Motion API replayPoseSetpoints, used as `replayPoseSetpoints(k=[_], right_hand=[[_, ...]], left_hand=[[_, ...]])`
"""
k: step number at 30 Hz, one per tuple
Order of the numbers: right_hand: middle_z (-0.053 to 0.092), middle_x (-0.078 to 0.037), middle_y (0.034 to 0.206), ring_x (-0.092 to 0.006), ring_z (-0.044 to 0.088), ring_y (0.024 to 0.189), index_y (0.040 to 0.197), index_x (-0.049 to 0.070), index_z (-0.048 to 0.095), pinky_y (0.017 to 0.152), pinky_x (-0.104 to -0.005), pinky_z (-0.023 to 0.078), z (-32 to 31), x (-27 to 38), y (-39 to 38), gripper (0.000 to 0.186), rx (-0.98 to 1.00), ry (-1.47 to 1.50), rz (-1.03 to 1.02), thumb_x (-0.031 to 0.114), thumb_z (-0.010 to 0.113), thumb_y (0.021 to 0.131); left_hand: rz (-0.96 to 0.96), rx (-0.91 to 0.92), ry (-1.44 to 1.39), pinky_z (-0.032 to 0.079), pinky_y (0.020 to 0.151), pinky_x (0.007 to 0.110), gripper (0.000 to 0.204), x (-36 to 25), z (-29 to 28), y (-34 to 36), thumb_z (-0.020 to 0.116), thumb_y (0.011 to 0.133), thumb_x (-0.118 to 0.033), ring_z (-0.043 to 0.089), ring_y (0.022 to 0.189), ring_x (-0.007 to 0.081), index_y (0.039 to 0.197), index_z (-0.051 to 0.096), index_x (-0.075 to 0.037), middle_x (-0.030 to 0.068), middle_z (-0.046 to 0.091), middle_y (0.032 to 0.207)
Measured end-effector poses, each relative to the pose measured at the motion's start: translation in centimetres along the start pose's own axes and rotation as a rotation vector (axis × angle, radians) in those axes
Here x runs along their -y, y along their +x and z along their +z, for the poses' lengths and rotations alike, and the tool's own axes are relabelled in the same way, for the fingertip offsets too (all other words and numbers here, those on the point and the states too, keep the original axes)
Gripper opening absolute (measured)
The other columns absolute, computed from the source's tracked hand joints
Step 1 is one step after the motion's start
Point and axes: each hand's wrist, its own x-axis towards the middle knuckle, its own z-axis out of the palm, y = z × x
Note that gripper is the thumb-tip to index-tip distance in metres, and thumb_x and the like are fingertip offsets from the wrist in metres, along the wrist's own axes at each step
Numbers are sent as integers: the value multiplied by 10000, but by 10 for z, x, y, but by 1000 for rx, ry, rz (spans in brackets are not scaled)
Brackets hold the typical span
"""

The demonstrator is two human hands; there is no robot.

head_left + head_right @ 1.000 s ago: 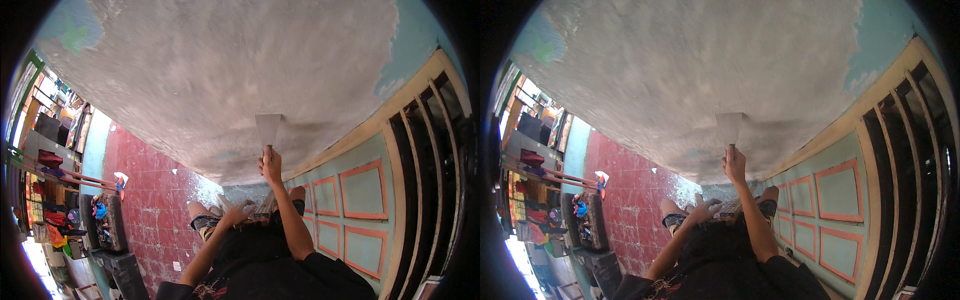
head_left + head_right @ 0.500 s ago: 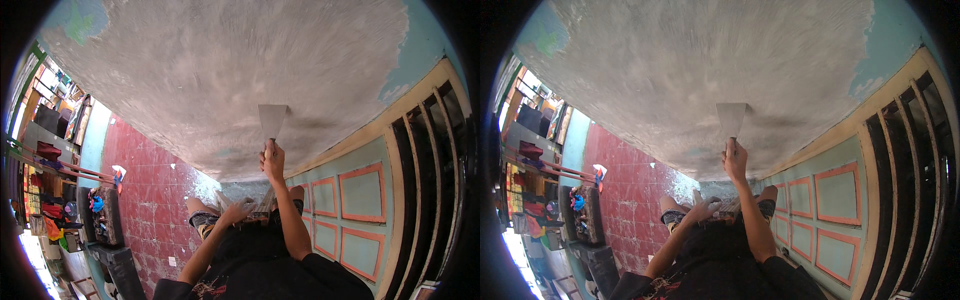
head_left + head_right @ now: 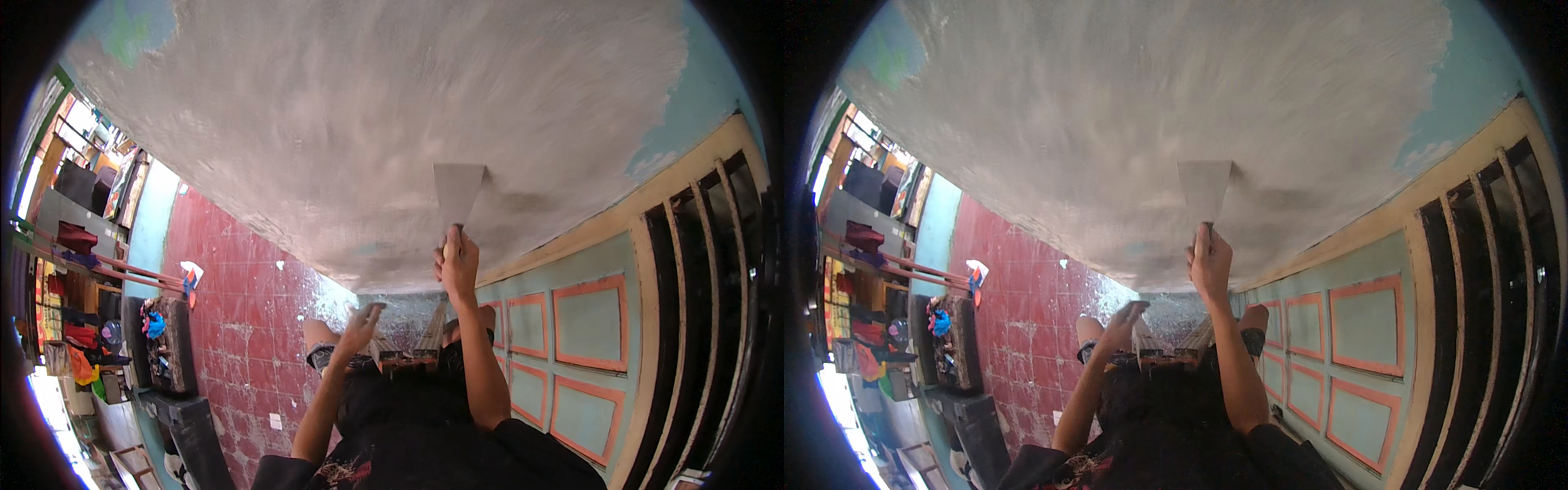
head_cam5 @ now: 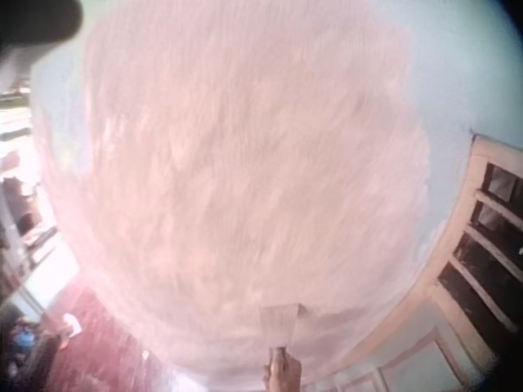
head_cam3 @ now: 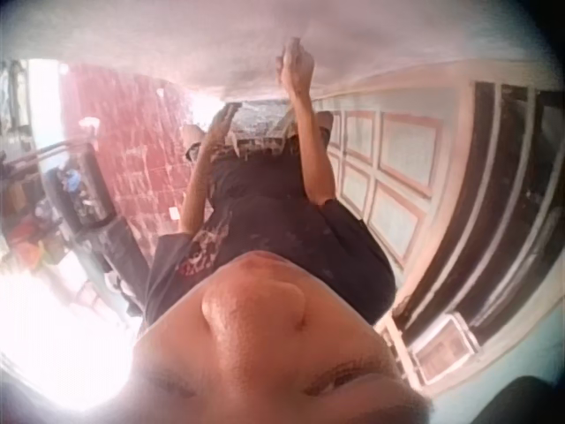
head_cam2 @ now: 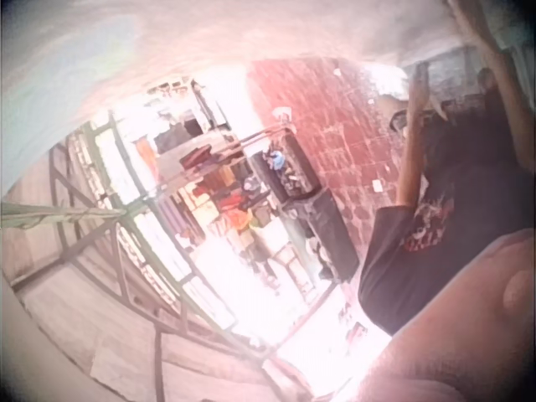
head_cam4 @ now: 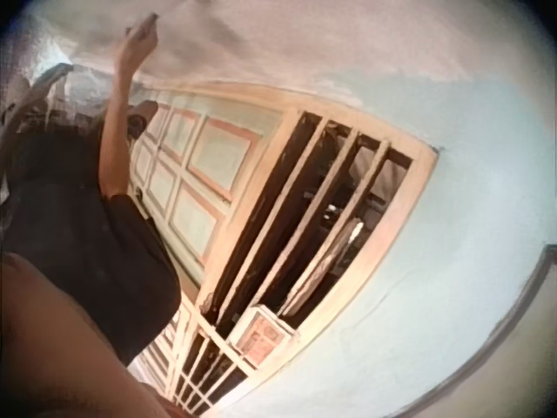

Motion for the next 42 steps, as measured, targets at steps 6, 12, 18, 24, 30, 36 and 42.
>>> replayPoseSetpoints(k=[6, 12, 18, 24, 30, 36, 42], right_hand=[[515, -110, 554, -216, 501, 455, 808, -30, 591, 454, -355, 398, -38, -42, 6, 365, -51, -504, -277, 273, 521, 999], [546, -204, 570, -394, 556, 520, 781, -37, 600, 490, -421, 413, -67, -13, 11, 280, 54, -1097, -497, 182, 579, 954], [569, -201, 595, -398, 583, 552, 753, 2, 580, 508, -446, 442, -28, -16, 35, 290, 250, -1196, -656, 213, 565, 952], [591, -184, 604, -398, 602, 572, 766, 28, 591, 528, -467, 463, -7, -21, 26, 284, 208, -1278, -590, 241, 562, 952], [576, -216, 599, -426, 598, 594, 737, 0, 578, 521, -486, 448, -10, -27, 26, 339, 179, -1260, -504, 257, 561, 956], [540, -175, 547, -324, 569, 491, 799, -33, 634, 477, -387, 406, -4, -74, 19, 349, 140, -849, -463, 253, 547, 979], [400, 12, 529, -83, 419, 455, 621, 64, 418, 408, -273, 301, 43, -165, 19, 488, 63, -172, -129, 335, 501, 1017]], left_hand=[[-68, -300, -145, 491, 901, 351, 320, 21, -48, -24, 469, 1023, -238, 633, 1054, 219, 1205, 591, -4, 139, 663, 1130], [-196, -627, -258, 498, 871, 334, 313, 61, -82, -83, 480, 1021, -240, 637, 1040, 203, 1195, 577, 2, 124, 657, 1137], [-286, -664, -289, 501, 861, 329, 339, 91, -91, -113, 494, 1019, -277, 633, 1031, 208, 1206, 559, -1, 127, 644, 1146], [-309, -661, -391, 504, 832, 299, 325, 74, -86, -133, 502, 1016, -269, 635, 1022, 189, 1209, 562, -15, 119, 647, 1134], [-277, -664, -239, 517, 903, 327, 279, 78, -92, -125, 500, 1009, -183, 641, 1047, 208, 1205, 566, 5, 143, 650, 1157], [-21, -385, -231, 504, 928, 347, 295, 9, -59, -19, 483, 1011, -165, 633, 1080, 247, 1228, 543, 25, 157, 648, 1158], [86, -258, -225, 511, 891, 361, 328, -27, -18, 54, 494, 1011, -222, 654, 1039, 263, 1201, 560, 37, 179, 650, 1145]])
